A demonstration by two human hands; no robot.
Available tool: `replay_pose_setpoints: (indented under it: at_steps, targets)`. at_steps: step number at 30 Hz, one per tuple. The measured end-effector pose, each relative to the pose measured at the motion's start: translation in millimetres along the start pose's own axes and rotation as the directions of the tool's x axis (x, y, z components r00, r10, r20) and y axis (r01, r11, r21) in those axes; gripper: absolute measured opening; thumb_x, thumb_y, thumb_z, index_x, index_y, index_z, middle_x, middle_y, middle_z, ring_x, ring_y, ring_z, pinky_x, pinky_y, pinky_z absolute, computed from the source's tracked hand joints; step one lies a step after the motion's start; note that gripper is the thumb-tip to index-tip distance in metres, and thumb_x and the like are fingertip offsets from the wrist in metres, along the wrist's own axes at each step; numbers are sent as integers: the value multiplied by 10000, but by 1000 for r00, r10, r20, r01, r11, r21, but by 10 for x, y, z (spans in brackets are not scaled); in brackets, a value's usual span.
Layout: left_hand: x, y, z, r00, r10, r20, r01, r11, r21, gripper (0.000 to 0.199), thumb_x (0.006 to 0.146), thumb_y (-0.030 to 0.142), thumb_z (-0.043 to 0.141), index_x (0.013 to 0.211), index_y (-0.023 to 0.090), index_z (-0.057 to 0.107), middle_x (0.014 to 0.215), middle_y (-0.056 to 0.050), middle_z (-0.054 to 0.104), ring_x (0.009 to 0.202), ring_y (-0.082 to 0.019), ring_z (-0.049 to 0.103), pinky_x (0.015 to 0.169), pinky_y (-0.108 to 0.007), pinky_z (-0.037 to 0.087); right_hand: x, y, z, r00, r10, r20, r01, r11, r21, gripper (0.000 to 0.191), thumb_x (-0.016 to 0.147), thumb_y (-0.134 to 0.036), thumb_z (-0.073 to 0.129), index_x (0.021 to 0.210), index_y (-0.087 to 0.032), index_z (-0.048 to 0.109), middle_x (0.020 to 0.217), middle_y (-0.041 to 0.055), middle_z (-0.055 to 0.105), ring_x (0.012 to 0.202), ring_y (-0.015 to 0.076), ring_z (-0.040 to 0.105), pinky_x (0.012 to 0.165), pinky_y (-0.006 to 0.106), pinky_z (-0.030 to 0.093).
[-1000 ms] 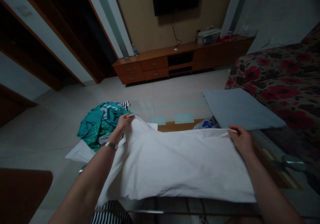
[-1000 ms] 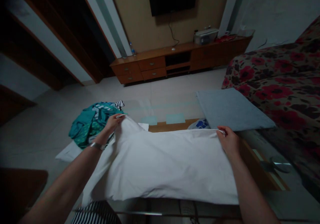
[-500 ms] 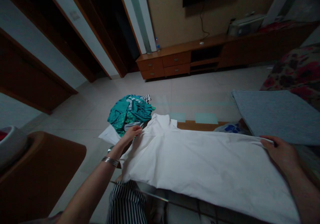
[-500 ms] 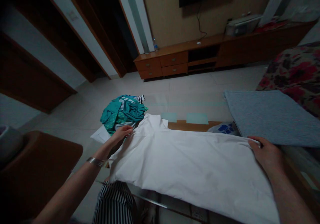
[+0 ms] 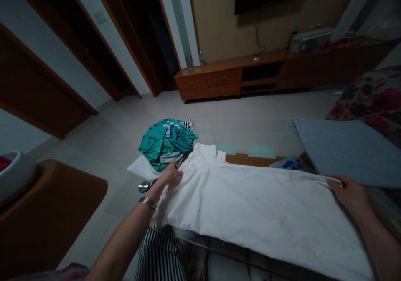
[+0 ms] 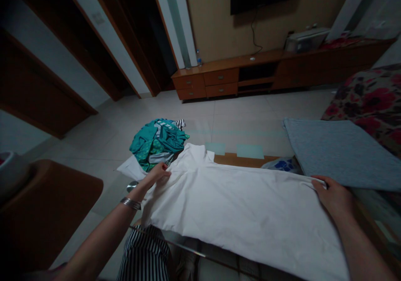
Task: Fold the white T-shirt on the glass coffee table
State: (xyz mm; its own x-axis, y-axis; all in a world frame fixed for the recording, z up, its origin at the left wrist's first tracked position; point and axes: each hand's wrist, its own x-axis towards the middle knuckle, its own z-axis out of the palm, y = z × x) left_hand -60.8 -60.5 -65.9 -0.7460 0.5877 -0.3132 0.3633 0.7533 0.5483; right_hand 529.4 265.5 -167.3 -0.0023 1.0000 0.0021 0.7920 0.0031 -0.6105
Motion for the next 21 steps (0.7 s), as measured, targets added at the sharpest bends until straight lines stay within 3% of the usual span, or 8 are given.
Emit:
replay_pose_setpoints:
  at_steps: [5,11,14,17,21]
  targets:
    - [-62,-27,-70,997,-46,58,48,998,-39,220,552,232,690,700,155,546,593,14,546,542,-139,492,506,-240,323,36,79,35,1000,-29,1,29,999,16,362,643,-491,551,882,-261,697,738,114,657,659,300,586,646,414,434]
    - [-83,-90,-185,995,-40,87,47,996,-81,265,534,323,715,642,165,531,511,29,486,477,-121,428,478,-241,301,39,81,37,1000,-4,13,5,999,-46,414,652,-506,527,922,-239,694,746,127,656,647,288,577,636,403,428]
    - [-110,-79,-205,995,-8,95,17,995,-95,299,595,424,681,621,155,554,504,13,477,477,-127,415,482,-252,296,0,27,11,1000,-16,21,17,999,-45,408,653,-497,519,923,-245,691,803,143,668,701,297,593,665,408,430]
    - [-213,-29,-88,996,77,40,-74,994,-77,313,684,458,612,643,148,595,539,1,488,535,-141,430,520,-257,292,-44,0,-4,999,-28,22,29,999,-45,373,674,-519,487,913,-307,679,802,131,662,726,326,598,667,436,421]
    - [-473,37,243,969,245,-19,-245,969,-12,229,744,366,599,626,170,603,684,-36,559,721,-192,502,647,-287,356,-71,46,13,998,-62,14,63,995,-75,365,711,-591,430,903,-365,642,767,109,636,709,362,593,654,466,427]
